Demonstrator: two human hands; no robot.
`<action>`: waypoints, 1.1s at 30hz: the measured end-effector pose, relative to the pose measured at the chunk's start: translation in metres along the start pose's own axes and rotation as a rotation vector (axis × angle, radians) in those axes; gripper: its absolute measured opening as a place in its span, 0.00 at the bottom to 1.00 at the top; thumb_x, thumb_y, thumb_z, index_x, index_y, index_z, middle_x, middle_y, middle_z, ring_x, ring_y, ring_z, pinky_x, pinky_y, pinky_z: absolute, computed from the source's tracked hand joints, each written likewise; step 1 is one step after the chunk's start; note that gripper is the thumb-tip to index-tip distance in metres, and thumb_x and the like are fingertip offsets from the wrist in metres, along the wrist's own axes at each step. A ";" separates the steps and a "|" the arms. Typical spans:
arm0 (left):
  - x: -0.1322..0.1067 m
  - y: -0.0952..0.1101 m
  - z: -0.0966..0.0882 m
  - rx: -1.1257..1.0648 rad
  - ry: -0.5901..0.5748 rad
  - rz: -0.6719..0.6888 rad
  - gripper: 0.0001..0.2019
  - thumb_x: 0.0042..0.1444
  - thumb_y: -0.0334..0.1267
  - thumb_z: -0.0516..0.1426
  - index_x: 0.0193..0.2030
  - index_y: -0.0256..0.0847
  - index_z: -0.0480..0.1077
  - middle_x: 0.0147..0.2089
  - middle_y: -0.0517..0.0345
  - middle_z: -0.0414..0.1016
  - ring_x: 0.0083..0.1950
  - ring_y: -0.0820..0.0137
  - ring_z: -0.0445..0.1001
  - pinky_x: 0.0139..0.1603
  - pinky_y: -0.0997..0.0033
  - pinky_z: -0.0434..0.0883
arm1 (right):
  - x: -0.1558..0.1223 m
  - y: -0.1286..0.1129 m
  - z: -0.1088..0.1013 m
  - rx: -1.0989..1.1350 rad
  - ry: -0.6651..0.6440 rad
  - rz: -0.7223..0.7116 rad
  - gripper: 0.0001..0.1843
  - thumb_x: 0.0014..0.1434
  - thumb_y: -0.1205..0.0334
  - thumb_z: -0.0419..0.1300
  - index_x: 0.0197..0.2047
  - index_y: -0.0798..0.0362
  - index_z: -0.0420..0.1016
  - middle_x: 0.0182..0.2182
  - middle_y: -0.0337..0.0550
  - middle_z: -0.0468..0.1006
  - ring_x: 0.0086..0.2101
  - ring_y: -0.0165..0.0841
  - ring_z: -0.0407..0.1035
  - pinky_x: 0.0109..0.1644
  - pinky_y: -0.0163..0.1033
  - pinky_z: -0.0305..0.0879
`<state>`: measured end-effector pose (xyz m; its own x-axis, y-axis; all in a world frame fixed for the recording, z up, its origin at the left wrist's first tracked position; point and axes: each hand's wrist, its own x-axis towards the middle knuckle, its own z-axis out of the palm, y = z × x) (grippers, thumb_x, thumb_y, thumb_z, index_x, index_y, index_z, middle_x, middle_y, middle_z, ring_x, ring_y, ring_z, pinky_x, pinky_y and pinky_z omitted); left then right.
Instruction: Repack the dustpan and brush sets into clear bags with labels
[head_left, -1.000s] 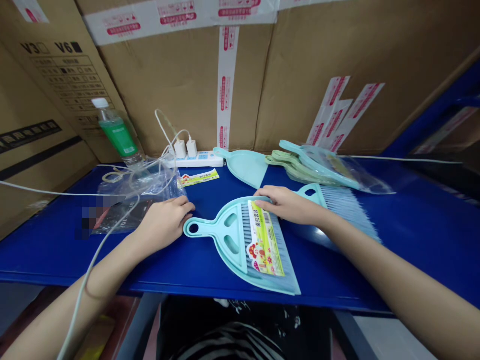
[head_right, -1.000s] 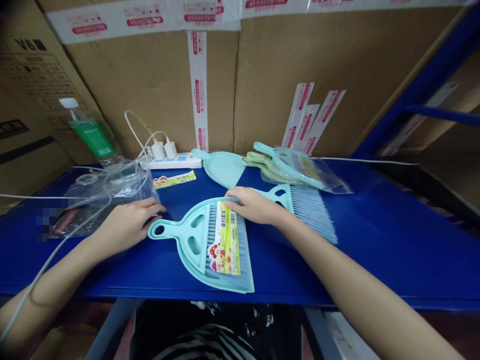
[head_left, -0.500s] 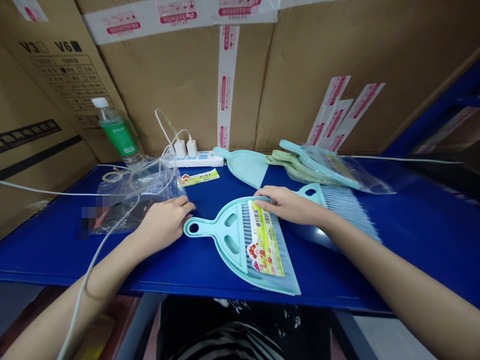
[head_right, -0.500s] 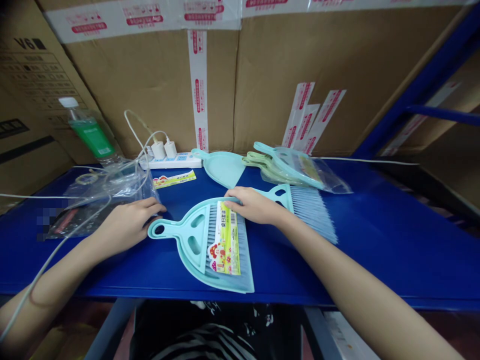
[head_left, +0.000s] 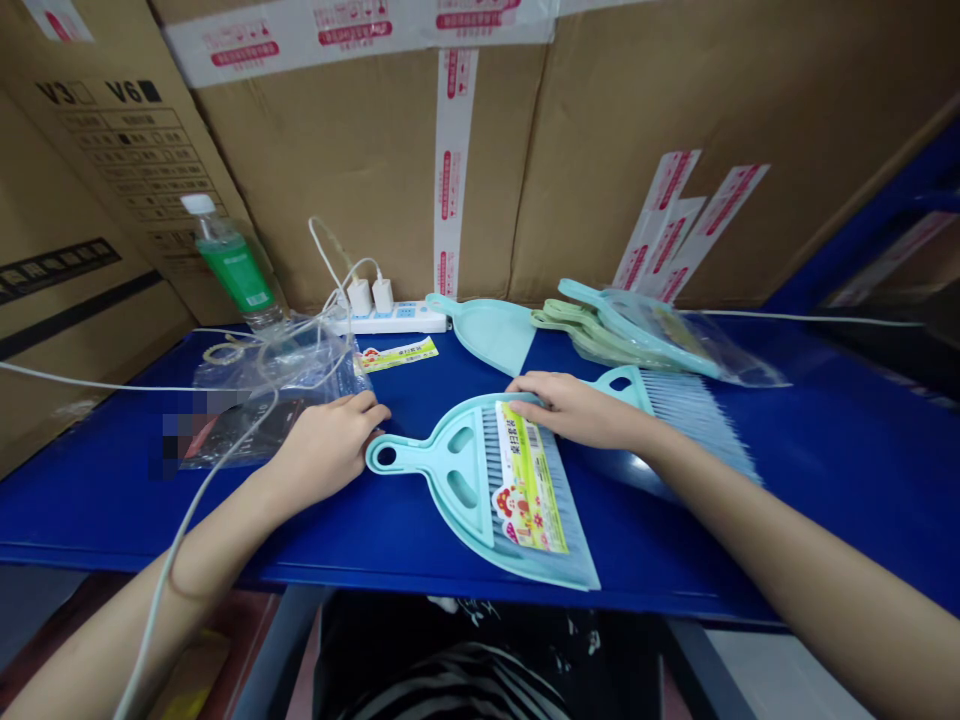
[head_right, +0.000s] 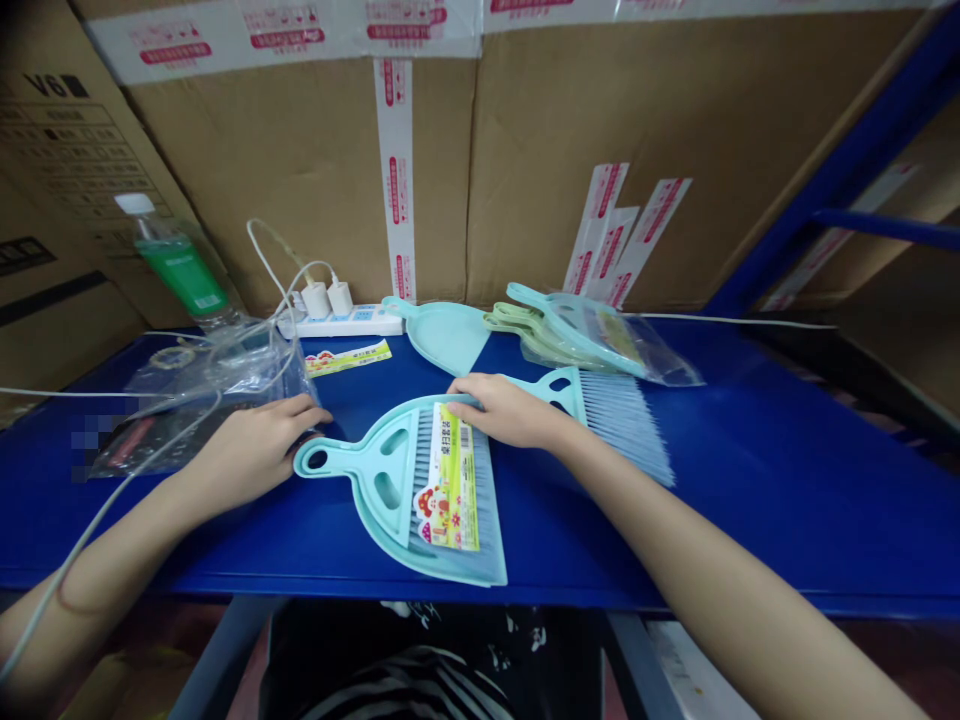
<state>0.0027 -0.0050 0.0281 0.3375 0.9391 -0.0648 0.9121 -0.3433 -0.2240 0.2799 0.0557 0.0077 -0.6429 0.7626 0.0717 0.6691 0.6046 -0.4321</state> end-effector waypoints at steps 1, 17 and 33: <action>0.000 0.000 0.000 0.001 -0.002 0.000 0.17 0.59 0.28 0.47 0.50 0.43 0.71 0.52 0.52 0.75 0.51 0.60 0.77 0.44 0.66 0.74 | 0.000 0.000 0.000 0.001 0.000 -0.001 0.16 0.63 0.55 0.47 0.38 0.52 0.73 0.36 0.48 0.78 0.36 0.39 0.71 0.41 0.44 0.64; 0.001 0.000 0.000 0.019 -0.020 0.007 0.16 0.61 0.30 0.47 0.51 0.42 0.71 0.53 0.52 0.75 0.51 0.60 0.76 0.44 0.65 0.74 | 0.000 0.000 -0.001 0.008 -0.046 -0.004 0.16 0.63 0.55 0.45 0.39 0.52 0.71 0.37 0.50 0.78 0.37 0.39 0.70 0.42 0.46 0.63; 0.000 0.002 -0.002 0.016 -0.025 0.000 0.17 0.61 0.28 0.47 0.52 0.41 0.70 0.53 0.51 0.74 0.52 0.59 0.76 0.45 0.62 0.75 | 0.000 0.000 0.000 0.020 -0.049 -0.010 0.15 0.63 0.55 0.45 0.39 0.53 0.70 0.38 0.50 0.78 0.38 0.39 0.71 0.43 0.45 0.62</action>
<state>0.0049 -0.0060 0.0296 0.3316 0.9392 -0.0888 0.9081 -0.3433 -0.2397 0.2799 0.0560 0.0072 -0.6672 0.7442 0.0325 0.6552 0.6071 -0.4496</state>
